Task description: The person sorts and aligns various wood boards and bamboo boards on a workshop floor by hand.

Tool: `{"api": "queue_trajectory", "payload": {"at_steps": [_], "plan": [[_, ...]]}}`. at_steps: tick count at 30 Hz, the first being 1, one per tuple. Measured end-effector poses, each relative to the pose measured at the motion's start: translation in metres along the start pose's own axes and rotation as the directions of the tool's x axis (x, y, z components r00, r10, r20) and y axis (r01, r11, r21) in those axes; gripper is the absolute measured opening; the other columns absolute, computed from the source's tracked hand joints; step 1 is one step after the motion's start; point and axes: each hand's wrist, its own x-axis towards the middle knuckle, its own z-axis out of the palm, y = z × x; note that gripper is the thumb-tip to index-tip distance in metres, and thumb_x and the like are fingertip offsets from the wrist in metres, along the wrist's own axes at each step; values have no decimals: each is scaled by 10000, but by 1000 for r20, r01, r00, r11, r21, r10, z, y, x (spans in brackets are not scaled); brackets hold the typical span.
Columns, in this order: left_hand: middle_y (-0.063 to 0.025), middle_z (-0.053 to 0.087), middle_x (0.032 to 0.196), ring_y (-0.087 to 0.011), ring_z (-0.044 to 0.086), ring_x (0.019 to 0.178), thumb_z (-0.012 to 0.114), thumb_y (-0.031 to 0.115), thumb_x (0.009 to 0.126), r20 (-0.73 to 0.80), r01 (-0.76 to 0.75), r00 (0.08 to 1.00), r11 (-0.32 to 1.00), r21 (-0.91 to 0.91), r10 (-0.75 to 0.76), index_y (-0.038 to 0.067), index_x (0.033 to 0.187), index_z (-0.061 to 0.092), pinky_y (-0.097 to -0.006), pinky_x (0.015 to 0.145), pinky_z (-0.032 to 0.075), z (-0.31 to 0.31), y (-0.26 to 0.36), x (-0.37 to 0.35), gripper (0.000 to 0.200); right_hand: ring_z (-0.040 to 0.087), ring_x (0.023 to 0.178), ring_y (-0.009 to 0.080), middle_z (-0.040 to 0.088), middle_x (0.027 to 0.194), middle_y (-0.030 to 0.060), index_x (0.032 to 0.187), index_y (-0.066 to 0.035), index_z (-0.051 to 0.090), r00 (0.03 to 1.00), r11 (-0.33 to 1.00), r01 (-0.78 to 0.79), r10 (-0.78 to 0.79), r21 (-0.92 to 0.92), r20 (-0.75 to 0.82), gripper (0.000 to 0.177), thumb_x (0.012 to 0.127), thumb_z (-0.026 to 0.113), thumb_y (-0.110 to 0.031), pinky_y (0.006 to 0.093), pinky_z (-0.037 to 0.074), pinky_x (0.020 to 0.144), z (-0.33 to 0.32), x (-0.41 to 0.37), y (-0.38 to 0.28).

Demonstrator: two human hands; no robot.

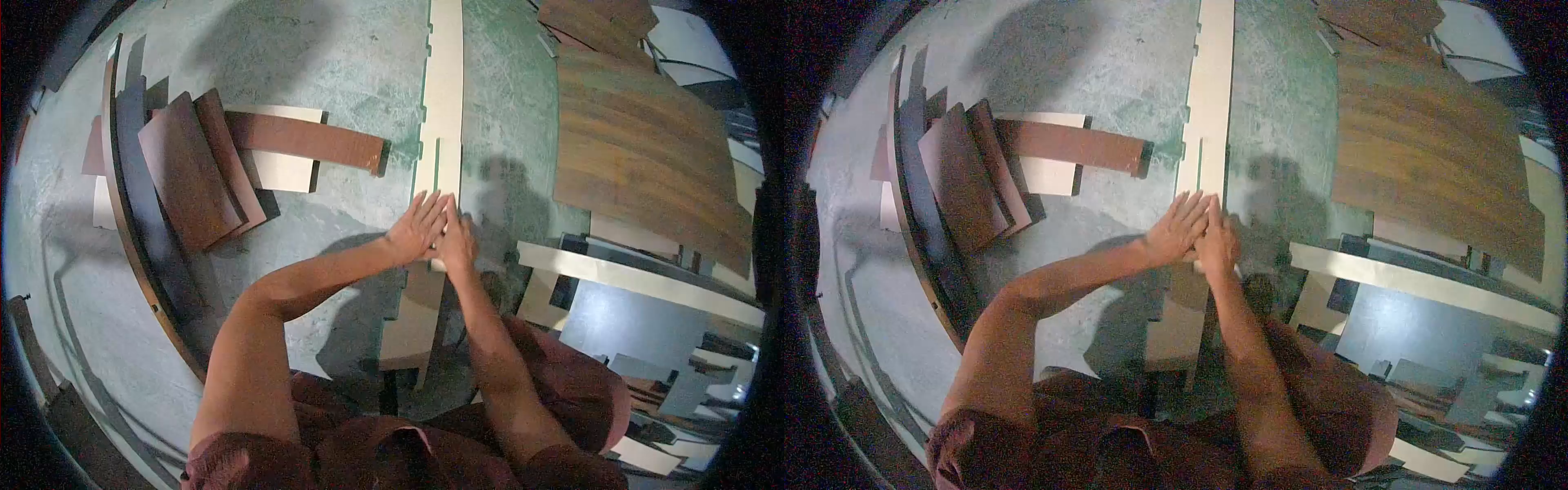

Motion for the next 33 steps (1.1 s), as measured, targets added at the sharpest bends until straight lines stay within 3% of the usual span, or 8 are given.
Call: {"api": "queue_trajectory", "payload": {"at_steps": [7, 9, 10, 18, 25, 27, 31, 33], "plan": [[-213, 199, 1370, -356, 146, 1290, 504, 567, 719, 4, 203, 979, 970, -136, -204, -45, 1291, 230, -541, 1013, 133, 14, -80, 96, 881, 521, 977, 381, 484, 1107, 241, 1352, -167, 194, 997, 996, 18, -11, -86, 79, 652, 803, 514, -311, 452, 433, 797, -47, 156, -21], [-209, 161, 1385, -364, 103, 1298, 506, 568, 728, 66, 517, 851, 810, -276, -521, -43, 1308, 187, -564, 1004, 117, 17, -88, 116, 901, 540, 972, 330, 511, 1094, 220, 1360, -193, 201, 998, 994, 14, -8, -107, 60, 704, 769, 529, -394, 433, 434, 795, -61, 202, -29], [-208, 145, 1391, -368, 94, 1298, 520, 533, 741, 54, 552, 827, 790, -266, -560, -46, 1315, 168, -543, 1016, 118, 23, -91, 125, 888, 540, 972, 330, 511, 1094, 220, 1360, -193, 201, 998, 996, 27, -22, -89, 58, 704, 769, 529, -394, 433, 434, 795, -65, 227, -32], [-215, 107, 1397, -387, 67, 1296, 432, 232, 819, -66, 613, 761, 748, -254, -645, -63, 1317, 144, -463, 1052, 93, 42, -139, 242, 647, 521, 1010, 341, 477, 1137, 232, 1360, -171, 183, 997, 1000, 24, -23, -10, 73, 718, 748, 530, -321, 423, 444, 802, -109, 392, -57], [-187, 133, 1400, -344, 90, 1305, 392, 251, 858, -57, 683, 730, 729, 34, -681, -29, 1329, 176, -429, 1058, 108, 56, -196, 318, 589, 552, 958, 350, 497, 1114, 211, 1322, -136, 234, 999, 997, 35, -37, 73, 14, 683, 739, 545, -308, 415, 455, 782, -131, 476, -72], [-174, 165, 1396, -328, 116, 1304, 343, 176, 865, 78, 674, 734, 738, 38, -675, -23, 1322, 213, -416, 1055, 132, 53, -218, 340, 516, 557, 951, 349, 495, 1121, 205, 1326, -136, 222, 999, 997, 36, -38, 73, 23, 694, 737, 548, -309, 417, 455, 785, -137, 495, -71], [-181, 190, 1387, -325, 186, 1287, 348, 194, 862, 133, 631, 746, 756, 171, -653, -20, 1326, 206, -413, 1040, 180, 57, -247, 366, 530, 484, 1054, 384, 429, 1194, 220, 1327, -161, 203, 997, 991, 79, -79, 104, -7, 717, 719, 570, -253, 502, 444, 782, -134, 541, -77], [-186, 189, 1387, -334, 211, 1277, 363, 206, 856, 117, 652, 727, 733, 191, -677, -12, 1330, 196, -423, 1032, 197, 63, -255, 380, 548, 415, 1108, 426, 407, 1199, 237, 1309, -163, 223, 995, 958, 53, -74, 280, 67, 707, 703, 583, -227, 532, 425, 785, -146, 546, -77]]}}
